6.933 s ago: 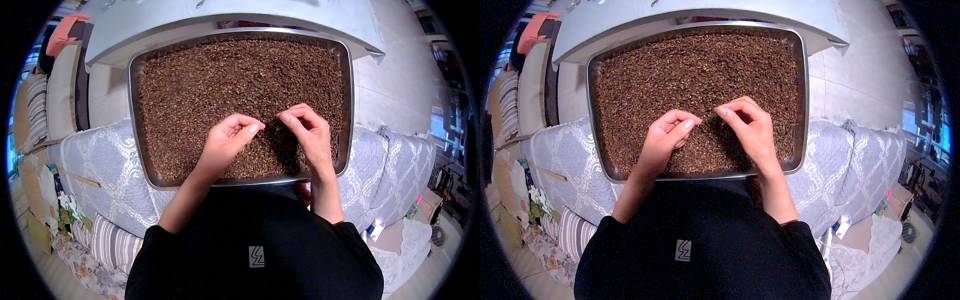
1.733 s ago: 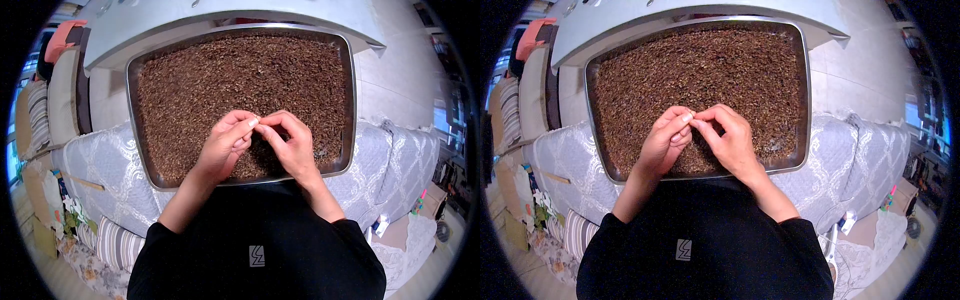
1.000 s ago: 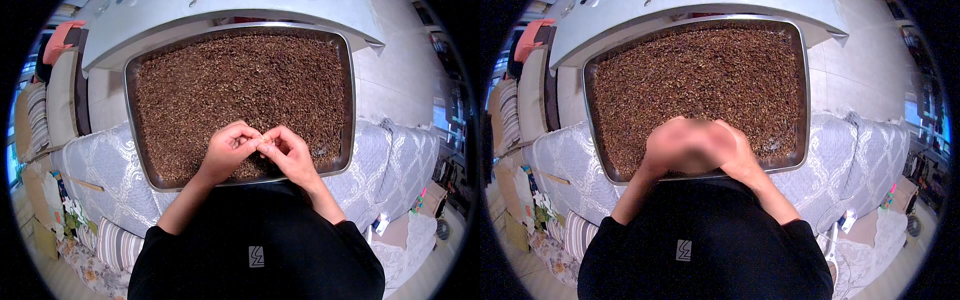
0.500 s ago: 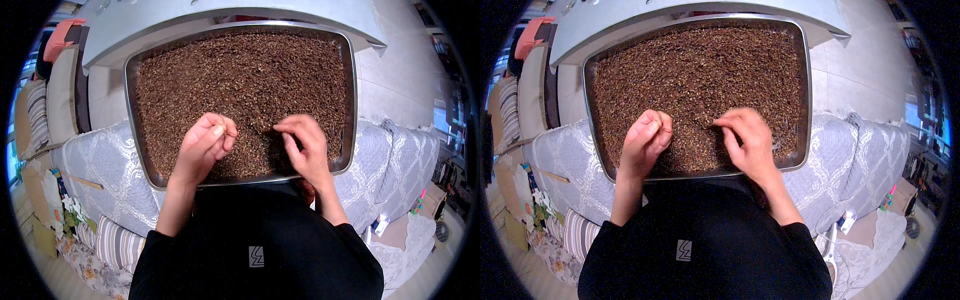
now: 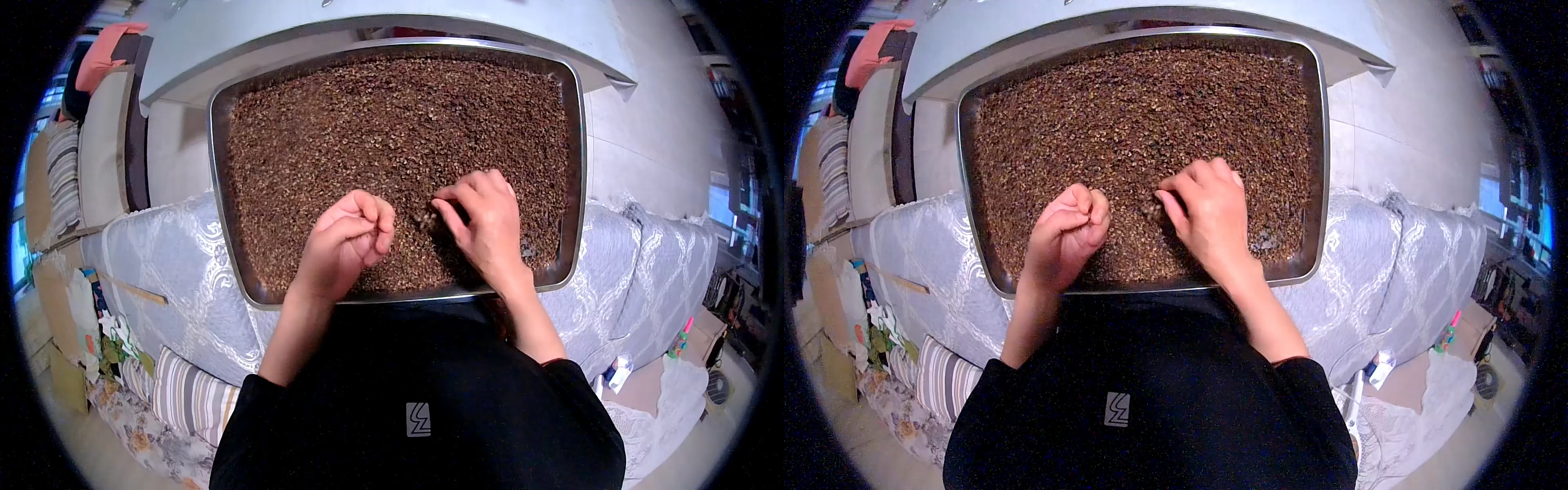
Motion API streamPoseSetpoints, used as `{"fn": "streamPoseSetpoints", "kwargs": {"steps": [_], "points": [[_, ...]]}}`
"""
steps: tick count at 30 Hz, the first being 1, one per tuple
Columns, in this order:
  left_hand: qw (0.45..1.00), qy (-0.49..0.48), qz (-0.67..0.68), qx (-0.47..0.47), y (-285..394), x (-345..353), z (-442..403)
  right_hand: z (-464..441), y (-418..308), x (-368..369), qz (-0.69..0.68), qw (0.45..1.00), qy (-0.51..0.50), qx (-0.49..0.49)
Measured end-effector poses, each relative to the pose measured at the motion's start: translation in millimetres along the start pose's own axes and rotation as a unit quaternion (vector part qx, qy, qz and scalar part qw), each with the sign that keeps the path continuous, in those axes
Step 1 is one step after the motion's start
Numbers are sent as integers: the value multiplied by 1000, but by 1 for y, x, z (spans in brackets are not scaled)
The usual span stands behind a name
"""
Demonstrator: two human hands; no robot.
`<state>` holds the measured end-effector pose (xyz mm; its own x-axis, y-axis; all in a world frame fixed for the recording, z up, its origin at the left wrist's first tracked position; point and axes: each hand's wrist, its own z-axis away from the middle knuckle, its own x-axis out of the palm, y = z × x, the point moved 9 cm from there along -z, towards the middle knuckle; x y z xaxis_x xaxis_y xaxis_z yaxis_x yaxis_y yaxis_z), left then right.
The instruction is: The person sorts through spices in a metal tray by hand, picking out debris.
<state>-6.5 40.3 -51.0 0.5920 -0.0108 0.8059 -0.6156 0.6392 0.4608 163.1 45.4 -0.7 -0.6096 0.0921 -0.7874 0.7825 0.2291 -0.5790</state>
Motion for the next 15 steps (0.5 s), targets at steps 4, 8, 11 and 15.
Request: {"fn": "streamPoseSetpoints", "kwargs": {"steps": [4, 8, 11, 15], "points": [[998, 0, 49, -26, -1, -1, -3, 6, 21, -11, -161, 982, 6, 101], [997, 6, 68, -41, -2, 14, -7, 21, 42, 3, -432, 853, -27, 292], [999, -29, 21, -32, -5, 21, -10, 24, 44, 6, -489, 808, -34, 327], [993, -17, -102, -47, -7, 22, -8, 25, 45, 12, -524, 782, -47, 335]]}}
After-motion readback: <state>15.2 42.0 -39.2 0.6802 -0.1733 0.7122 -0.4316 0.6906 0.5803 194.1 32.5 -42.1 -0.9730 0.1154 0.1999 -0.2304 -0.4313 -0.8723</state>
